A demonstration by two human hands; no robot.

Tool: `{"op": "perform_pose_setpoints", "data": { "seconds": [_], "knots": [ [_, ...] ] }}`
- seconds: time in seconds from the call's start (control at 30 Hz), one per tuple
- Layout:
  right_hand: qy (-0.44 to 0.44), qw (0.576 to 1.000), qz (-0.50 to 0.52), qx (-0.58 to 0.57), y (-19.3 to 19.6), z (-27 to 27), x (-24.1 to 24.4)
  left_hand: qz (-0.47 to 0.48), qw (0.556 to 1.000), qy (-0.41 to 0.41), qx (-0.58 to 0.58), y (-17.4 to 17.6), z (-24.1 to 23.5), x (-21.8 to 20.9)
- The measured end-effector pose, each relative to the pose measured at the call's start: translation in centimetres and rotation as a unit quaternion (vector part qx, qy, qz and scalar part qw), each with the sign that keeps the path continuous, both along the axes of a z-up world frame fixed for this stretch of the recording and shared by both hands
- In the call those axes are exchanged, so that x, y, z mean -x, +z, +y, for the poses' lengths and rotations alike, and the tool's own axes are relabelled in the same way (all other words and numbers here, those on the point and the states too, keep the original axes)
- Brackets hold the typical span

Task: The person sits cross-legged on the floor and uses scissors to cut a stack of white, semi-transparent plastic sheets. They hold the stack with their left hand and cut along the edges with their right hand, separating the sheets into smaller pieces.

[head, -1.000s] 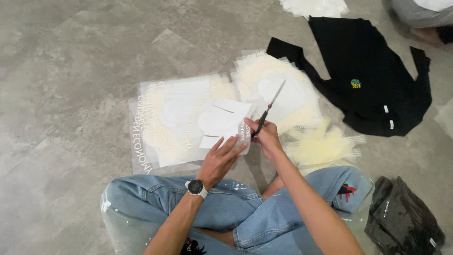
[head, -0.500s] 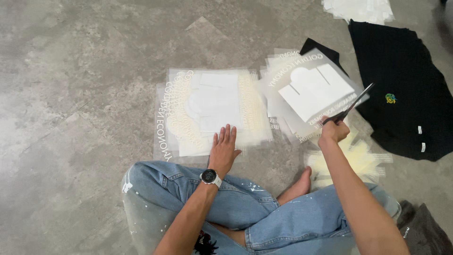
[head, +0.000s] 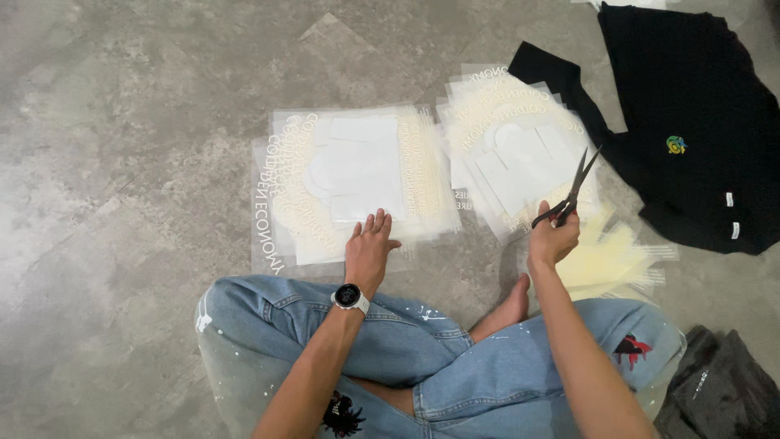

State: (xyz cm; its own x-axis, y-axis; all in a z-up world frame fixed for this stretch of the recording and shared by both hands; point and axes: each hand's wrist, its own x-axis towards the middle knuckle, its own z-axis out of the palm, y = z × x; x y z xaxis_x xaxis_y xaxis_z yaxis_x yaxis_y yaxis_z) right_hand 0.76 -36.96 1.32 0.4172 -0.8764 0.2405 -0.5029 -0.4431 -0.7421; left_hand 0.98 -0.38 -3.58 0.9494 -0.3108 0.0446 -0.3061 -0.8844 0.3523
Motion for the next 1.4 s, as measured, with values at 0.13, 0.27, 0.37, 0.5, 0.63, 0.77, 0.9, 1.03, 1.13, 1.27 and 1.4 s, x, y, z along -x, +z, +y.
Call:
{"op": "perform_pose_setpoints", "data": {
  "seconds": [0.13,0.27,0.37,0.5,0.63,0.77,0.9,1.03,1.13,1.27,1.4],
  "knots": [
    [0.103,0.988,-0.020,-0.113,5.1,9.5,3.2,-0.017,1.000,-0.010,-0.003,2.5,0.2,1.0],
    [0.230,0.918,0.031,-0.323,5.1,13.8,6.0,-0.014,0.999,-0.033,0.003,3.2,0.1,1.0],
    [0.253,0.908,0.040,-0.331,5.3,15.0,6.4,-0.025,0.999,-0.040,0.014,1.4,0.1,0.7],
    [0.271,0.899,0.017,-0.344,5.4,15.1,6.2,0.014,0.994,-0.018,0.110,0.8,0.7,1.1],
    [0.268,0.887,-0.001,-0.377,5.5,15.4,6.3,0.035,0.986,0.036,0.161,4.5,1.9,1.9],
    [0.264,0.887,0.004,-0.380,5.3,15.8,5.5,0.027,0.990,0.023,0.140,6.3,1.4,2.4],
    [0.263,0.887,0.040,-0.377,-0.9,15.8,3.0,-0.012,0.997,-0.021,0.067,7.3,0.9,3.2],
    [0.280,0.882,0.001,-0.378,-1.7,17.7,1.3,-0.043,0.998,-0.030,0.018,6.1,0.9,3.6],
    [0.289,0.880,-0.029,-0.376,-0.1,18.8,1.3,-0.052,0.998,-0.038,0.014,6.9,0.8,3.9],
    [0.320,0.856,-0.024,-0.405,0.1,18.1,2.4,-0.010,0.997,-0.070,-0.009,6.8,0.3,3.5],
    [0.302,0.869,0.077,-0.385,0.8,16.5,4.8,0.015,0.997,-0.059,-0.039,5.2,0.7,2.8]
  ]
}}
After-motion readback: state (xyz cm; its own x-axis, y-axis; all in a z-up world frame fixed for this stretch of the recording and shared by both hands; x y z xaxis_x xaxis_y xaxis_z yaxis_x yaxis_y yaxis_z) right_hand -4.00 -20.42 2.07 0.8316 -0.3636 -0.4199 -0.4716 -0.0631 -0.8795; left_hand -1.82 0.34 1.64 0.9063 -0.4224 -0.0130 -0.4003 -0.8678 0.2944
